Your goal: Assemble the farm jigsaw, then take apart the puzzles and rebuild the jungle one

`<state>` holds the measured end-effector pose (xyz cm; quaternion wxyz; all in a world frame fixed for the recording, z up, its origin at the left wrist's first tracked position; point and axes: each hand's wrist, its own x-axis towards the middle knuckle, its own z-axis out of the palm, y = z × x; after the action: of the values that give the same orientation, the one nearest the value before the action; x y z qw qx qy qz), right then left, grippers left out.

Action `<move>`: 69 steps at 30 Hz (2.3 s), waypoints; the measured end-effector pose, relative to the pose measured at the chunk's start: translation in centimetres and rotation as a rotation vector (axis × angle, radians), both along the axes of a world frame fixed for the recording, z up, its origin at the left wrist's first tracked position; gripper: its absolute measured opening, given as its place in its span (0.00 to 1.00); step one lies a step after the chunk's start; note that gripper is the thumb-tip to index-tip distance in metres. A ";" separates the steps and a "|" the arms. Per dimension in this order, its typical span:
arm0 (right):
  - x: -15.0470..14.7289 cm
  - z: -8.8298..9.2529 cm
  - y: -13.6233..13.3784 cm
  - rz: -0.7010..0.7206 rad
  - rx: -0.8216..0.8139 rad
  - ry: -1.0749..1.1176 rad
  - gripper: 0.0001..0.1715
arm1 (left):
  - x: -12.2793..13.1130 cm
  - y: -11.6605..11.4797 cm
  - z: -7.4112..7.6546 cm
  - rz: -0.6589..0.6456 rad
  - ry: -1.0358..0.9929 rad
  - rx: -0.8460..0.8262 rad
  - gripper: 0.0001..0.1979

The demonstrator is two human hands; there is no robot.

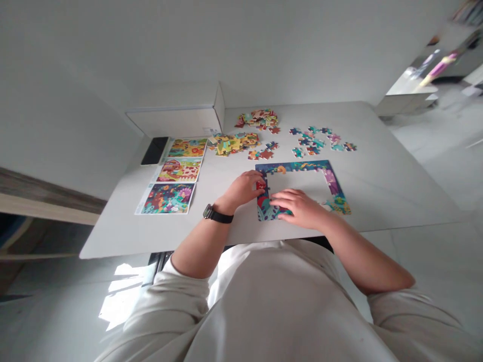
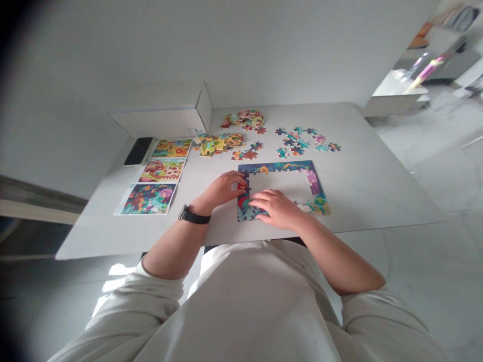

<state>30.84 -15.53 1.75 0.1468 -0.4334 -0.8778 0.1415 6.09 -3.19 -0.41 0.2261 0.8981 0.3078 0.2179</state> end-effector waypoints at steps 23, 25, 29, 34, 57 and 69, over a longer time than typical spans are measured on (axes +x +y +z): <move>19.6 0.5 3.7 -0.271 -0.213 -0.262 0.59 | 0.1 -0.8 -0.7 0.020 0.343 -0.003 0.68; 19.6 0.4 4.0 -0.271 -0.215 -0.266 0.58 | 0.1 -0.7 -0.6 0.026 0.353 0.000 0.68; 19.1 0.4 4.3 -0.287 -0.222 -0.283 0.58 | -0.1 -0.4 -0.5 0.024 0.404 -0.011 0.66; 16.5 0.8 4.8 -0.290 -0.222 -0.319 0.56 | -1.7 0.5 0.0 0.048 0.456 -0.036 0.64; 13.7 1.2 8.4 -0.287 -0.167 -0.266 0.48 | -3.6 1.6 0.7 0.082 0.487 -0.095 0.60; 12.0 1.9 15.2 -0.613 -0.159 0.240 0.29 | -0.7 5.5 4.5 0.224 0.389 -0.132 0.38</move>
<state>42.83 -0.34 3.61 0.2504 -0.6676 -0.6693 0.2088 5.38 2.30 4.07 0.1950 0.8667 0.4570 0.0441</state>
